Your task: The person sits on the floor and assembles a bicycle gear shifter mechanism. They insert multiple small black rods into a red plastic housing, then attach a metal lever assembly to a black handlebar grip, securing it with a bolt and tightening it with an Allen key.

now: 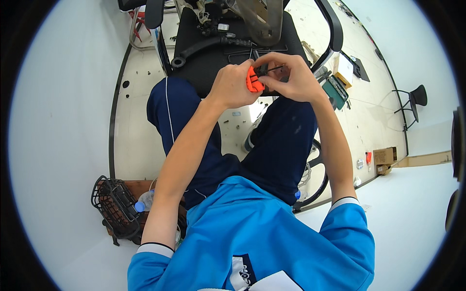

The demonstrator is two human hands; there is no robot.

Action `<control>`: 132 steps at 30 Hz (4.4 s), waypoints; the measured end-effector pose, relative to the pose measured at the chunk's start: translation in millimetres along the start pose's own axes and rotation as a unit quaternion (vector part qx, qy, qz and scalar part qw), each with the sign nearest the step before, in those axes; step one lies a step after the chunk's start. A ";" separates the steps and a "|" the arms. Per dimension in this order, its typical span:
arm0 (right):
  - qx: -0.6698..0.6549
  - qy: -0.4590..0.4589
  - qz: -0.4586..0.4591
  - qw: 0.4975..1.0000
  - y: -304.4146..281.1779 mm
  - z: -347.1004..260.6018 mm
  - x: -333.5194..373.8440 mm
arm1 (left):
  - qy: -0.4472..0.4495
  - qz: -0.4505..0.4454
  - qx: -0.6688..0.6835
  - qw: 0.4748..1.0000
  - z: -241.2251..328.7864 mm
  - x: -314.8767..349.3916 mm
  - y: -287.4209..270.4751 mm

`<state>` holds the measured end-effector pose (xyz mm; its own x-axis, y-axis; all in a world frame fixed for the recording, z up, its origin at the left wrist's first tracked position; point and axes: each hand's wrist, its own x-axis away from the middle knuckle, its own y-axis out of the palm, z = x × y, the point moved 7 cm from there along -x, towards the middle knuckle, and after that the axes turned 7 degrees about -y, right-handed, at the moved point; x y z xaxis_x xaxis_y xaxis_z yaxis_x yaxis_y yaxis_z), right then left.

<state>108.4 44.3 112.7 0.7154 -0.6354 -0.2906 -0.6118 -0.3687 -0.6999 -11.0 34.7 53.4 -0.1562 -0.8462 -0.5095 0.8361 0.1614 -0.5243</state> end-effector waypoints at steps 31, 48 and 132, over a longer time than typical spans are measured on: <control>-0.084 -0.029 0.037 0.995 -68.4 -19.1 -0.6 | -0.125 -0.307 0.185 0.925 10.5 13.3 22.3; -0.012 0.002 -0.016 1.000 -0.3 -17.8 22.4 | -0.123 -0.130 0.127 0.976 1.7 0.0 1.2; -0.005 0.006 0.019 1.000 29.6 24.5 52.5 | -0.126 -0.323 -0.015 0.938 -16.3 33.4 64.1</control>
<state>136.1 16.6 60.8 0.6873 -0.6576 -0.3086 -0.6417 -0.3507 -0.6820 28.7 25.1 -8.4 -0.4927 -0.8649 0.0955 0.5944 -0.4147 -0.6890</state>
